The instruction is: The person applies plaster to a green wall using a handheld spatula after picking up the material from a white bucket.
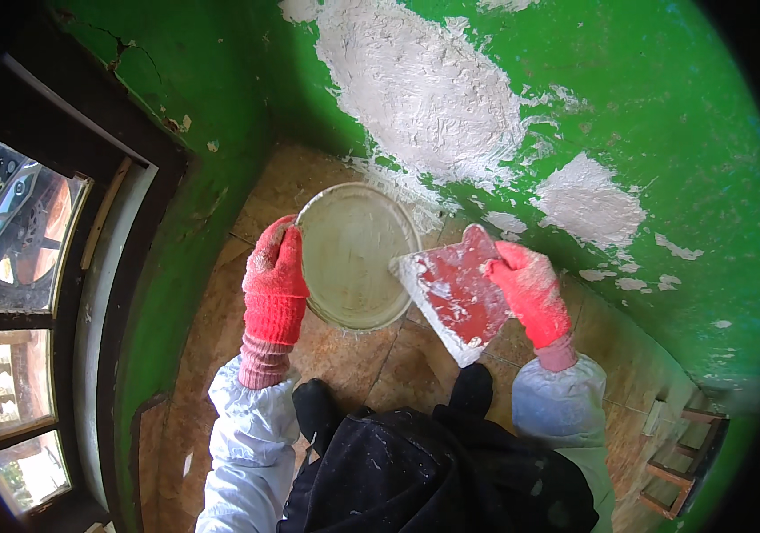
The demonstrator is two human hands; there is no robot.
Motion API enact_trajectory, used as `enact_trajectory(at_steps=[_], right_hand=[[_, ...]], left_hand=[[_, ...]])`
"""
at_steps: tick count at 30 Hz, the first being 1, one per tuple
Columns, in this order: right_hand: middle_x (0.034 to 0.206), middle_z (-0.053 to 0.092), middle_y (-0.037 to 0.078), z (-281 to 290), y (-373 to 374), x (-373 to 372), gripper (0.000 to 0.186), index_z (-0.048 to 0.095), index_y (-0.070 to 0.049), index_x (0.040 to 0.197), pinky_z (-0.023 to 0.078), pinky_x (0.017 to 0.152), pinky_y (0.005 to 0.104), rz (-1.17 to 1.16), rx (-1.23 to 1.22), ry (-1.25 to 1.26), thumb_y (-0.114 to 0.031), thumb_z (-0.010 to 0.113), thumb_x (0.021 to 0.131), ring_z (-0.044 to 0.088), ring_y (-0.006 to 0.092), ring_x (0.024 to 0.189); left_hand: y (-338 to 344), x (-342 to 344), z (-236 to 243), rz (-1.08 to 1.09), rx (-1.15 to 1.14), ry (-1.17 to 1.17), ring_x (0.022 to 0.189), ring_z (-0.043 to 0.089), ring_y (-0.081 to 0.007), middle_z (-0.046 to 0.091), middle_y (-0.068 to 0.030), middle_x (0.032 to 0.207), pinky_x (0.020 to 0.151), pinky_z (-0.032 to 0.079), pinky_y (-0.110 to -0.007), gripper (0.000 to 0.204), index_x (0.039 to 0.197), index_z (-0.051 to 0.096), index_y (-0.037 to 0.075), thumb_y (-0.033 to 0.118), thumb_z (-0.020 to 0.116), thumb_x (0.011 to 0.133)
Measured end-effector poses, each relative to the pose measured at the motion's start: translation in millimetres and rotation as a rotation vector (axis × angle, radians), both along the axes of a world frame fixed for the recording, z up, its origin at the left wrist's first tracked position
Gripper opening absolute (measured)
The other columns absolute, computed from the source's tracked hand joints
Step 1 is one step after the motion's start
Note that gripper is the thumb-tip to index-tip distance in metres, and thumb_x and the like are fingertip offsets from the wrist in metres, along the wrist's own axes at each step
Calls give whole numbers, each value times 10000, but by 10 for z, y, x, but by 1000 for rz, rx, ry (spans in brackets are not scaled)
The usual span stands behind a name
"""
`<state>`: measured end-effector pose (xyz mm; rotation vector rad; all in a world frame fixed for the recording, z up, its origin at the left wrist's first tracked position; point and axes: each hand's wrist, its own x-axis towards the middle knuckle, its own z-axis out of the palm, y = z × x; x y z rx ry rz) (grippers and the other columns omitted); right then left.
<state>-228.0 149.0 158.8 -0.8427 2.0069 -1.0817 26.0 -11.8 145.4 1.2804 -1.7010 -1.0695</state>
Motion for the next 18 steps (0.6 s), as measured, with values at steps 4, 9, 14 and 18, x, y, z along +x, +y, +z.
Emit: enact_trajectory(at_steps=[4, 9, 14, 18], right_hand=[[852, 604, -27, -37, -19, 22, 245, 612, 24, 1047, 427, 669, 214, 53, 67, 64, -25, 564, 812, 496, 41, 749], [905, 608, -31, -252, 65, -71, 267, 603, 27, 1079, 426, 720, 207, 38, -29, -72, -14, 548, 820, 508, 44, 790], [888, 604, -35, -115, -104, 58, 246, 609, 24, 1074, 418, 697, 192, -23, -108, -126, -41, 546, 845, 494, 27, 772], [794, 568, -53, 22, -230, 60, 214, 617, 25, 1028, 398, 647, 194, -32, -86, 41, -71, 539, 852, 461, 24, 719]], left_hand=[[41, 32, 80, 15, 143, -44, 798, 623, -234, 637, -146, 902, 722, 476, -309, 241, 1064, 579, 29, 192, 500, 905], [11, 91, -104, 40, 65, 8, 827, 590, -139, 652, -82, 909, 761, 457, -263, 241, 1064, 601, 32, 186, 512, 902], [62, 41, -106, -38, 232, 100, 854, 578, -125, 645, -71, 939, 775, 451, -256, 247, 1071, 608, 33, 189, 516, 904], [115, 61, -36, -114, 232, 89, 876, 567, -122, 636, -76, 970, 793, 444, -255, 254, 1078, 604, 27, 190, 514, 906]])
